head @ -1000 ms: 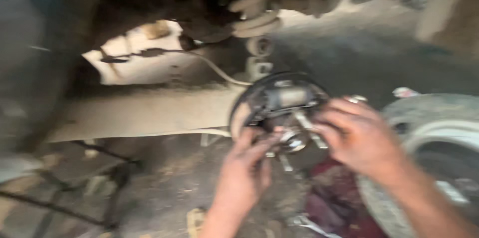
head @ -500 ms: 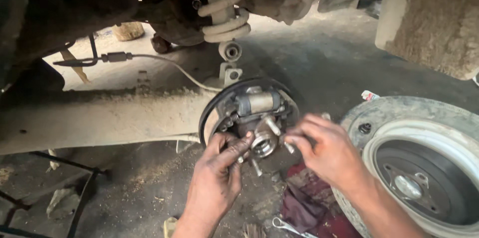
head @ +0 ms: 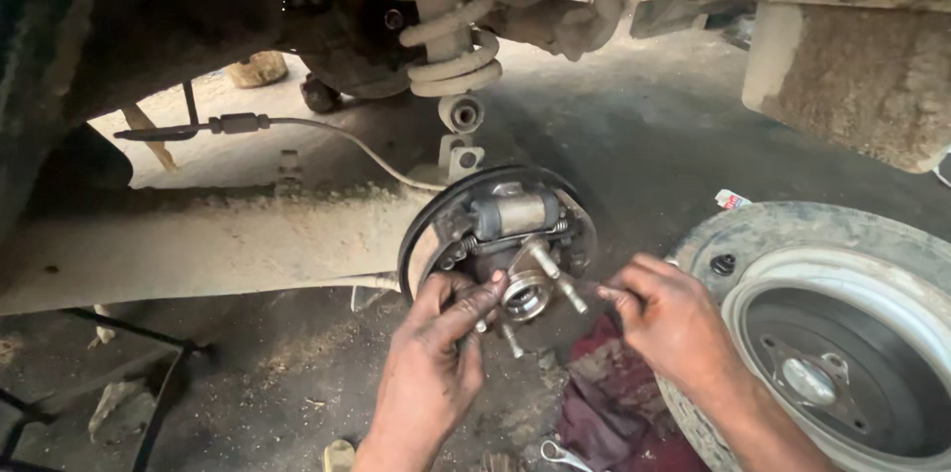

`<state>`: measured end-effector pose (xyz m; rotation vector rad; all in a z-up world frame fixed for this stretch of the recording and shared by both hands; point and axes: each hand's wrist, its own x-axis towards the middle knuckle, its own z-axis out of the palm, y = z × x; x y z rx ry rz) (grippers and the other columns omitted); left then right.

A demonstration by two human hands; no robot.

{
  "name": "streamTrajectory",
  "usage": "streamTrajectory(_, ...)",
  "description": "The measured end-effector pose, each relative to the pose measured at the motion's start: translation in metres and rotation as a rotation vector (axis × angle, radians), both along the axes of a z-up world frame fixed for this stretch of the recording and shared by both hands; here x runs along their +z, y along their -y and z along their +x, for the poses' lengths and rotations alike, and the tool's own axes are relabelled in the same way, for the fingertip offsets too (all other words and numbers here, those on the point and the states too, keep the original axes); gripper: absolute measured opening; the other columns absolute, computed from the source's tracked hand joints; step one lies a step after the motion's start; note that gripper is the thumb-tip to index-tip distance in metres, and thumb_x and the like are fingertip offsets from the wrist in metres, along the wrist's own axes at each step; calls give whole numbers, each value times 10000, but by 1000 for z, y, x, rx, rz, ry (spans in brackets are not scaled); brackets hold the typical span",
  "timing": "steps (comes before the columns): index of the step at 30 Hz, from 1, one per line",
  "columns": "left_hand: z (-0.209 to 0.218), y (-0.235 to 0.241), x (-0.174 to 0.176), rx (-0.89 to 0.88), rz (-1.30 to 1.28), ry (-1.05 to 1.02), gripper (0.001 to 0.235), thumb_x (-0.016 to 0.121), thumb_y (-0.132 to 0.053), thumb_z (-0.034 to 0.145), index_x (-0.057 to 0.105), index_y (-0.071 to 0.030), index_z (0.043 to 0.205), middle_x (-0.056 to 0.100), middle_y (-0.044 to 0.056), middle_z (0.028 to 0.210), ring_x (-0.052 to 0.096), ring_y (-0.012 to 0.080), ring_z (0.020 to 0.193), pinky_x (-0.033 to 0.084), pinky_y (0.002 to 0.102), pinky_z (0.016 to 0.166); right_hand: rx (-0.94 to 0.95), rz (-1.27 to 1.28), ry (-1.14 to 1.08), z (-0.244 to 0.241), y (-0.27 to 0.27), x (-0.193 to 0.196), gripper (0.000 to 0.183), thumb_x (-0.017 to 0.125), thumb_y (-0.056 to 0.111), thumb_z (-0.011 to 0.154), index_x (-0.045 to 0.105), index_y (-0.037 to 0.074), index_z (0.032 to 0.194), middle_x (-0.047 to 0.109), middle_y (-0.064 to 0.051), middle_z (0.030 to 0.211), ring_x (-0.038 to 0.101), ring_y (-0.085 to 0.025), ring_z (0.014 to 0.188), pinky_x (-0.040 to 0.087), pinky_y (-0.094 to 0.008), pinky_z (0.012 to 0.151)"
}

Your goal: The person works on a vehicle's rear drum brake assembly with the wheel removed. They repeatedly rotate the wheel hub and axle by hand, then wipe the hub and surrounding brake components with a cloth. The person continues to rotate and wipe the hub throughout the clip.

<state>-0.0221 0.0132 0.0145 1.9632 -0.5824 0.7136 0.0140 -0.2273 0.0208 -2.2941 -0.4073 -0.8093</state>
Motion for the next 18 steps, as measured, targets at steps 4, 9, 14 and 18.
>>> streamTrajectory(4, -1, -1, -6, 28, 20, -20, 597, 637, 128, 758, 728, -154, 1277, 664, 106, 1073, 709, 239, 885, 558, 301, 759, 133, 96, 192, -8, 0, 8, 63, 734, 97, 843, 720, 43, 872, 687, -72, 811, 687, -243, 721, 520, -354, 647)
streamTrajectory(9, 3, 0, -4, 50, 56, -78, 603, 645, 122, 750, 741, -171, 1268, 668, 96, 1049, 715, 235, 876, 556, 317, 752, 5, -249, 167, -1, -4, 0, 55, 721, 44, 763, 729, 54, 816, 643, -100, 804, 634, -311, 751, 501, -420, 692)
streamTrajectory(14, 7, 1, 0, 13, -5, 41, 573, 639, 120, 768, 727, -136, 1274, 655, 108, 1066, 711, 253, 927, 564, 325, 789, -25, -178, 171, -6, -3, 10, 53, 753, 103, 793, 742, 68, 831, 639, -97, 803, 633, -318, 769, 498, -417, 691)
streamTrajectory(18, 4, 0, -6, 39, 25, -46, 545, 643, 109, 780, 745, -162, 1241, 674, 91, 1058, 736, 227, 894, 568, 313, 764, 100, -100, 118, -4, -8, 3, 65, 742, 107, 817, 755, 74, 871, 635, -99, 806, 641, -298, 767, 512, -406, 706)
